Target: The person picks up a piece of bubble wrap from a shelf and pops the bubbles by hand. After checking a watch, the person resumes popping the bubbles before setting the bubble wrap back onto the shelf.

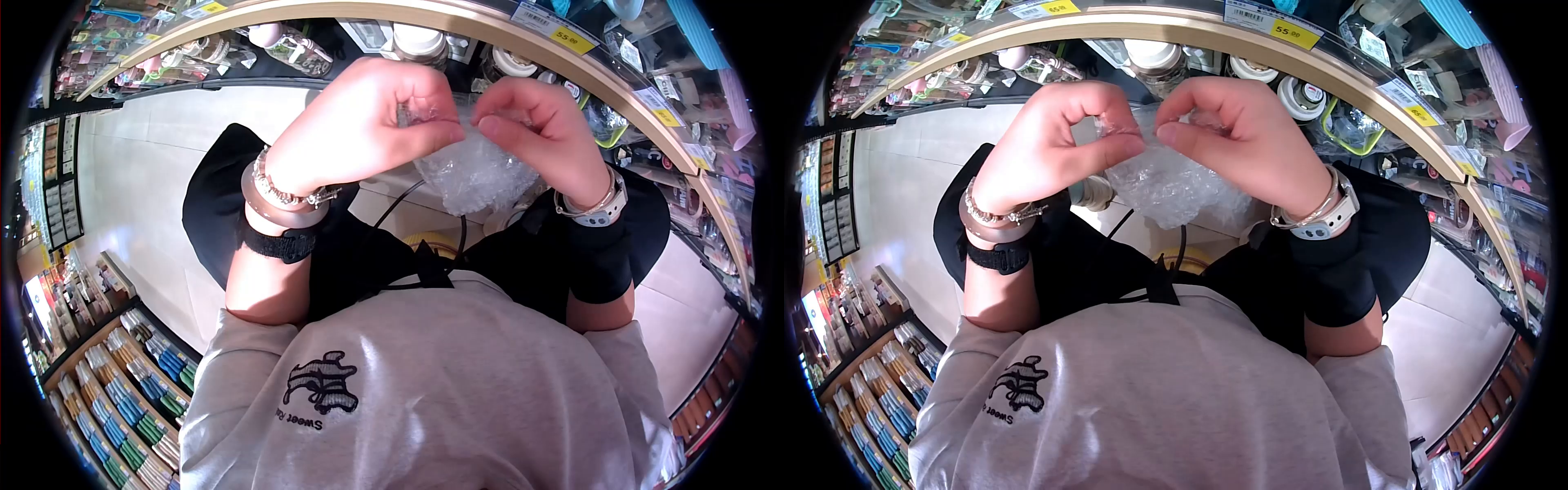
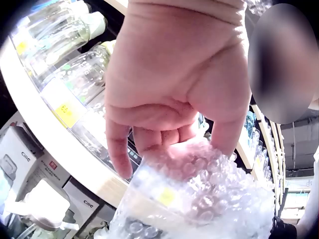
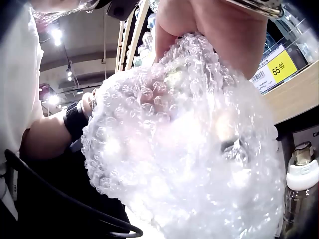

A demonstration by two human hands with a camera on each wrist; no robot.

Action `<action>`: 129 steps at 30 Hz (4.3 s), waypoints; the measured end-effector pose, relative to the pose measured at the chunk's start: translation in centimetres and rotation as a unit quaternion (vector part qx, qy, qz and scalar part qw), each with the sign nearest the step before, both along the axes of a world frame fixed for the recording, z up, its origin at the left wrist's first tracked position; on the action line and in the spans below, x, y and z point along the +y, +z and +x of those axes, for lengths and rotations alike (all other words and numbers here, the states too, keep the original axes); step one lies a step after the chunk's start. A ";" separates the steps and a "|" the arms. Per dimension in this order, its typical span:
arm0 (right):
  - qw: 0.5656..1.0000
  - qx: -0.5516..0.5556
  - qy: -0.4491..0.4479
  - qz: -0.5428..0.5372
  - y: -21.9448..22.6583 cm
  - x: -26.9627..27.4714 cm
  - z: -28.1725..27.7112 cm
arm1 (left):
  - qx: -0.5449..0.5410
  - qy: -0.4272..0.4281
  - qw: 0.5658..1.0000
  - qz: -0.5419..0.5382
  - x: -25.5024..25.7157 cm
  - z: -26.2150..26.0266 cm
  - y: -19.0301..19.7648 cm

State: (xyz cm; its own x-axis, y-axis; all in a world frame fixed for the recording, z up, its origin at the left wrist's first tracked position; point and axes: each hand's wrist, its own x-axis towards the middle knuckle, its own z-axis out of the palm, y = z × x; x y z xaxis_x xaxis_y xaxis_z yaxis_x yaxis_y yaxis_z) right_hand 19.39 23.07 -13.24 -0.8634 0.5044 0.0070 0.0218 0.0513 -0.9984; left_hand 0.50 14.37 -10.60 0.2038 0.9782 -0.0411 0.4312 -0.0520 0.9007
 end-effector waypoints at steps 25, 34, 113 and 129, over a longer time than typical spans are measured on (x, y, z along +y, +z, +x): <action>0.994 0.021 -0.056 0.095 0.1 -0.6 1.3 | -0.048 0.029 0.998 0.022 -0.5 1.4 -0.5; 0.777 -0.171 -0.129 0.592 -1.0 -5.4 -0.6 | 0.139 -0.060 0.988 -0.011 -0.2 0.7 -1.8; 0.993 -0.036 -0.111 0.027 0.9 -2.0 2.1 | 0.016 0.000 0.997 0.079 0.1 3.1 0.2; 0.992 -0.013 -0.127 -0.006 1.1 -1.8 3.0 | 0.051 -0.002 0.997 0.064 0.5 2.9 0.6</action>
State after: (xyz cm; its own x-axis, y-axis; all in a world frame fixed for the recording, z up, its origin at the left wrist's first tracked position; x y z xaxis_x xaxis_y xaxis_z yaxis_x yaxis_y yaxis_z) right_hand 22.42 21.31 -12.11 -0.7081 0.7058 -0.0210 0.0586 0.0291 -0.9979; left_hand 3.40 14.89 -9.97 0.2084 0.9759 0.0639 0.5194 -0.1658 0.8383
